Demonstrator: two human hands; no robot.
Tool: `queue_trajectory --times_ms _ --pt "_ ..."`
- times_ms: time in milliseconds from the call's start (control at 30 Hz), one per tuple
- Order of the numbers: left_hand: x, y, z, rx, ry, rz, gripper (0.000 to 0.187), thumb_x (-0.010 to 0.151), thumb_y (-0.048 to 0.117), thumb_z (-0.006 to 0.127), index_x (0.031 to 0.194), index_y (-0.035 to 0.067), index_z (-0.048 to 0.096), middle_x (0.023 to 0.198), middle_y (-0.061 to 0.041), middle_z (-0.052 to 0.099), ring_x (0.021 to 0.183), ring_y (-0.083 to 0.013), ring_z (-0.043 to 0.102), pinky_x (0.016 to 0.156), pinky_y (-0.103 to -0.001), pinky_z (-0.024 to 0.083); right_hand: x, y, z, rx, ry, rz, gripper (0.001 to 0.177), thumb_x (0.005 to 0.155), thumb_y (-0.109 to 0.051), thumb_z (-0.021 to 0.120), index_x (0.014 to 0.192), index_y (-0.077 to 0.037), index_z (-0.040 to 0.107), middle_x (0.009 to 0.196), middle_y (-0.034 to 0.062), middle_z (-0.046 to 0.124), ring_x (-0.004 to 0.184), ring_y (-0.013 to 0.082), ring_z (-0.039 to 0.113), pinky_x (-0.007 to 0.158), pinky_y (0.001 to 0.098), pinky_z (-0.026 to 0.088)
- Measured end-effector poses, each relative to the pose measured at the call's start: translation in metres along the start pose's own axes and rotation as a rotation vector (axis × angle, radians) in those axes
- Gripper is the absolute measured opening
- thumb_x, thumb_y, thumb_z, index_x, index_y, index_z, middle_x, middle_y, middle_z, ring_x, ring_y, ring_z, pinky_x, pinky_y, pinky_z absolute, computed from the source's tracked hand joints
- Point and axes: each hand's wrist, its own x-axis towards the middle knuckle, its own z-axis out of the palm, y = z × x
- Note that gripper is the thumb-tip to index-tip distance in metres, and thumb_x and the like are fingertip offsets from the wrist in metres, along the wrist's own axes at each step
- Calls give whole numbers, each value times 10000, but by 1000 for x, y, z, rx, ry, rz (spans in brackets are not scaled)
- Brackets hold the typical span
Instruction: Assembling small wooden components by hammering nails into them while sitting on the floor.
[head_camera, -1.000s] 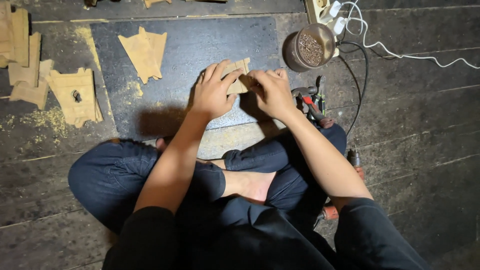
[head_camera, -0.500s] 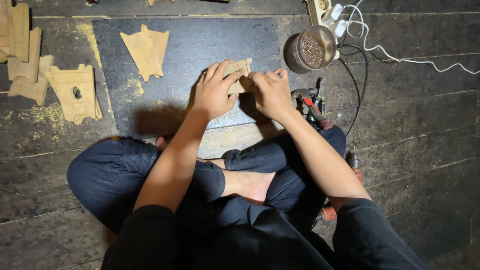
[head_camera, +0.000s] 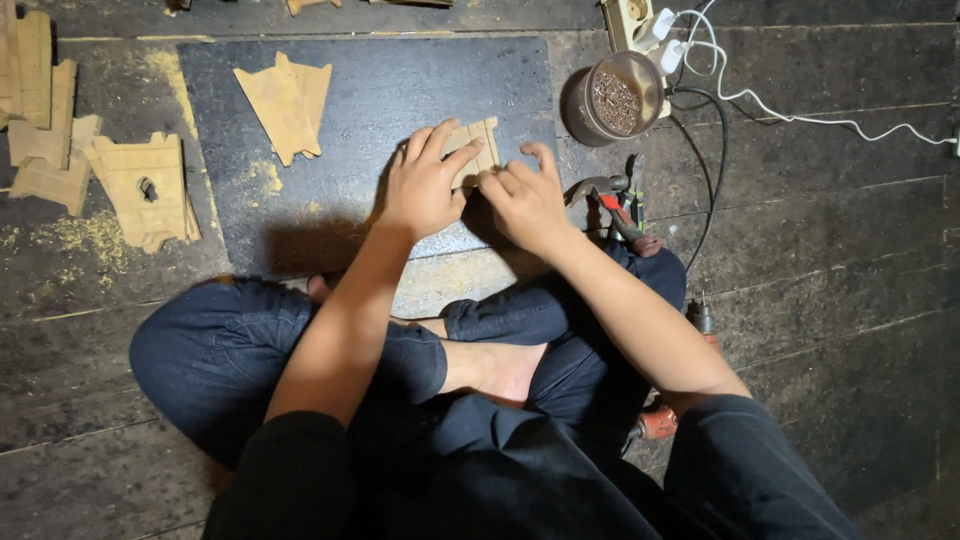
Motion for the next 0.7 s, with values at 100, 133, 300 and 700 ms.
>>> queue_trajectory --times_ms 100,133,300,700 --pt "-2 1 5 -10 25 26 647 883 202 715 1498 273 528 1596 -75 314 1435 -334 302 1127 -588 367 -19 -7 -5 144 -54 110 291 850 -61 678 1135 -109 710 999 80 723 876 233 652 931 489 438" --pt "-2 1 5 -11 25 27 647 883 202 715 1498 273 528 1596 -75 314 1435 -334 302 1127 -588 367 -23 -6 -6 144 -55 110 291 850 -61 678 1135 -109 710 999 80 723 876 233 652 931 489 438" --pt "-1 0 8 -77 10 27 627 911 199 725 1503 255 529 1610 -81 299 1436 -354 279 1128 -599 321 -32 -6 -11 577 -23 588 591 869 57 728 1423 13 527 1076 240 727 945 445 724 822 542 572" --pt "1 8 2 -133 -55 -6 628 934 90 689 1523 201 503 1635 -97 225 1467 -370 181 1006 -586 506 -44 5 1 519 -18 496 414 842 41 769 1240 -56 712 968 138 741 860 351 755 748 431 610"
